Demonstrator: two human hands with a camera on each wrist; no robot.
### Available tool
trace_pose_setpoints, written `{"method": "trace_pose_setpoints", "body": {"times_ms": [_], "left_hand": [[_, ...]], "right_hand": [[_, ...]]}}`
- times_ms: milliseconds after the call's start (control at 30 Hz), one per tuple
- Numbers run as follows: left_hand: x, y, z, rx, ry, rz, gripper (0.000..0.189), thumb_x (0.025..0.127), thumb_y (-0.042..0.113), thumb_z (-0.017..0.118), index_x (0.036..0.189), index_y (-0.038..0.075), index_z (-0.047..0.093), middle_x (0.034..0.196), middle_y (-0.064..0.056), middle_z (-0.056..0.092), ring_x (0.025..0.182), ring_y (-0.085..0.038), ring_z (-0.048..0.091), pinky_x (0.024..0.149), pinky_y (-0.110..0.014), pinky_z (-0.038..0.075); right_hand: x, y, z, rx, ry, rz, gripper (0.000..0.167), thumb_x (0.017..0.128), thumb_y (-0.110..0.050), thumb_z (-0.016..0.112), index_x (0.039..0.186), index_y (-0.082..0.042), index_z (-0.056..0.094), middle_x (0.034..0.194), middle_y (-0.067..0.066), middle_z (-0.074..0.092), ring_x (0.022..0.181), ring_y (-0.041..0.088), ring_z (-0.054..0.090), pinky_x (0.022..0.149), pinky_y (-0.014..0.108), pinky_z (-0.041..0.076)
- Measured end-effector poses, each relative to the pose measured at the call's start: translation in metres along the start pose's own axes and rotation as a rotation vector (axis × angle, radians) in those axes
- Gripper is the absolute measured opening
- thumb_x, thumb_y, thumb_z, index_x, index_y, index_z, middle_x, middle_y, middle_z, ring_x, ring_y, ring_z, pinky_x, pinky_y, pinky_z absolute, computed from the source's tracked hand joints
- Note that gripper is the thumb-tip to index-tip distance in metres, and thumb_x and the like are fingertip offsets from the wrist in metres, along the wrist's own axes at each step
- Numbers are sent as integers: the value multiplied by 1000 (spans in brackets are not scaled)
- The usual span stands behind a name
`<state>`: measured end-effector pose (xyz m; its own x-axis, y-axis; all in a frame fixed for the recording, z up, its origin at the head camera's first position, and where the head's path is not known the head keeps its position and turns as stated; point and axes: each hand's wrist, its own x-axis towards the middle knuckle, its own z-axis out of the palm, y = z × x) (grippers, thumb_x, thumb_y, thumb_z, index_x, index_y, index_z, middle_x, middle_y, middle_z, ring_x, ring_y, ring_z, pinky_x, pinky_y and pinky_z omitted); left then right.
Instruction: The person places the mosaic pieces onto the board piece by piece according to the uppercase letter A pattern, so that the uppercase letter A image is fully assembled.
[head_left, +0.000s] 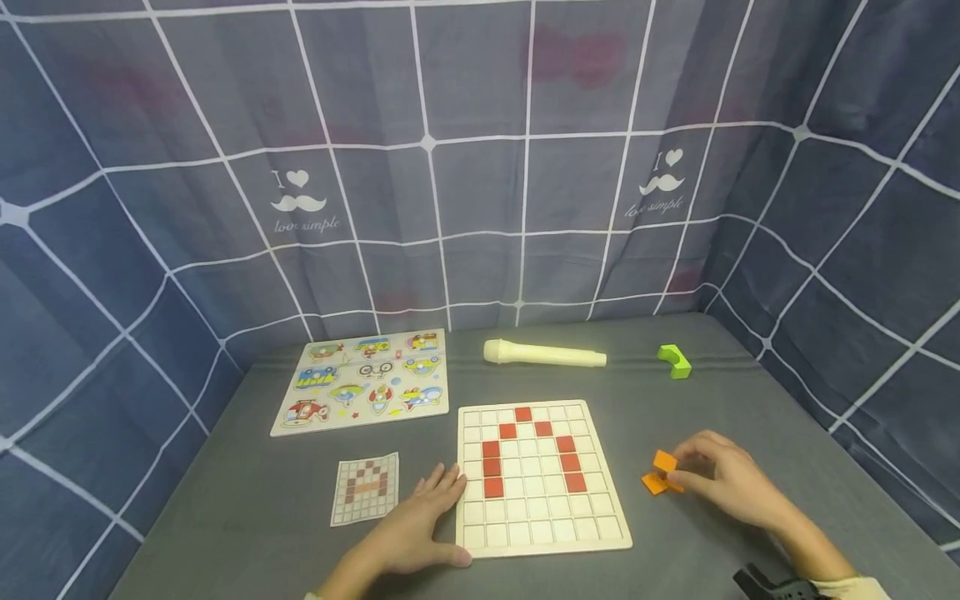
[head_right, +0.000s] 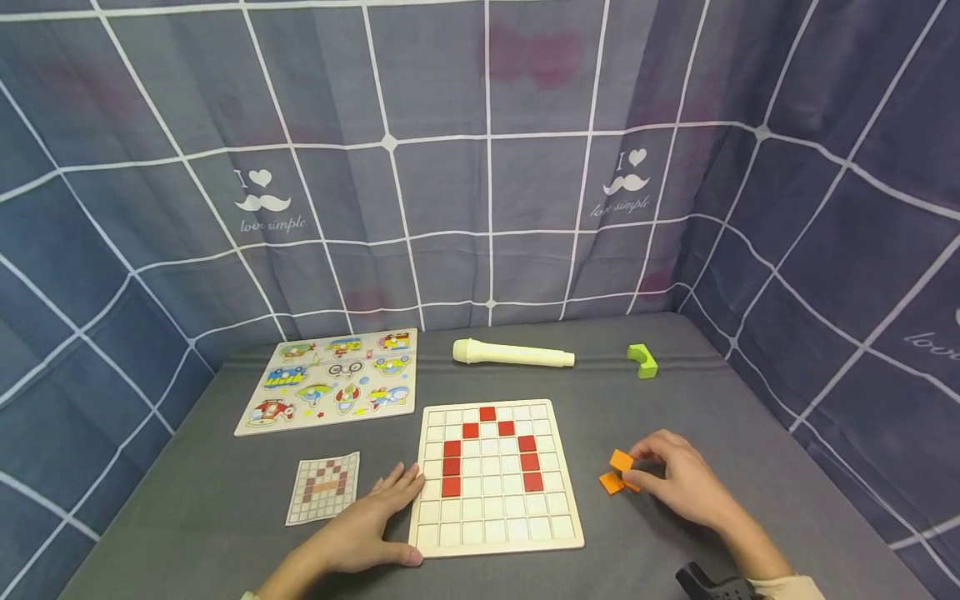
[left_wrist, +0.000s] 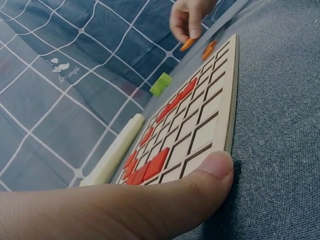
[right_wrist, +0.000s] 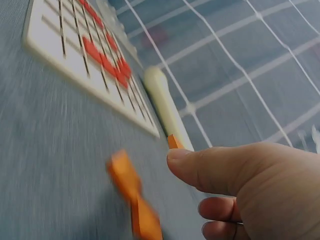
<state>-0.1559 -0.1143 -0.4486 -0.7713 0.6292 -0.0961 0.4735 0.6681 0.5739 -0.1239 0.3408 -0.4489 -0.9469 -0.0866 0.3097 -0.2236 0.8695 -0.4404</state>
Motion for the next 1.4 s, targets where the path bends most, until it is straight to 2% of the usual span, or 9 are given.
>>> {"method": "trace_pose_setpoints", "body": {"times_ms": [133, 300, 467, 633, 800, 1033, 1400], "left_hand": [[0, 1, 0, -6, -1, 3, 105, 73, 56, 78, 151, 1, 35, 162, -19, 23, 151, -43, 16, 118, -63, 21], [-1, 3, -1, -10, -3, -2, 105, 73, 56, 78, 151, 1, 34, 162, -19, 22, 151, -43, 16, 118, -64, 20], [-1, 3, -1, -10, -9, -4, 104, 74, 56, 77, 151, 1, 34, 162, -20, 22, 151, -43, 16, 118, -64, 20], [0, 3, -2, 0, -4, 5, 104, 75, 56, 76, 151, 0, 34, 162, -20, 22, 151, -43, 16, 118, -64, 20], [-1, 3, -1, -9, -8, 2, 103, 75, 56, 76, 151, 0, 34, 162, -20, 22, 151, -43, 15, 118, -63, 20], [-2, 2, 1, -28, -8, -8, 104, 75, 57, 76, 151, 1, 33, 162, -20, 21, 151, -43, 15, 118, -65, 20], [-2, 3, 0, -19, -4, -14, 104, 75, 58, 76, 152, 1, 34, 162, -20, 22, 151, -43, 16, 117, -65, 21]], "right_hand": [[19, -20, 13, 19, -19, -77, 21, 78, -32, 83, 91, -26, 69, 91, -14, 60, 85, 4, 59, 71, 27, 51], [38, -39, 35, 66, -16, -234, 21, 76, -27, 83, 90, -23, 68, 89, -15, 60, 84, 3, 56, 73, 27, 49], [51, -56, 50, 120, -61, -311, 19, 78, -25, 81, 92, -19, 69, 90, -10, 61, 82, 7, 56, 71, 25, 47], [62, -71, 66, 163, -136, -340, 19, 80, -25, 80, 93, -17, 69, 90, -8, 60, 82, 7, 52, 70, 23, 45], [70, -90, 80, 127, -182, -375, 16, 81, -26, 78, 92, -19, 69, 91, -11, 61, 89, 3, 51, 79, 26, 47], [76, -116, 97, 113, -267, -389, 18, 85, -30, 73, 98, -18, 74, 94, -12, 62, 93, 6, 53, 83, 30, 47], [78, -129, 107, 53, -238, -369, 18, 83, -29, 75, 97, -18, 76, 91, -10, 61, 85, 3, 49, 77, 23, 42]]}}
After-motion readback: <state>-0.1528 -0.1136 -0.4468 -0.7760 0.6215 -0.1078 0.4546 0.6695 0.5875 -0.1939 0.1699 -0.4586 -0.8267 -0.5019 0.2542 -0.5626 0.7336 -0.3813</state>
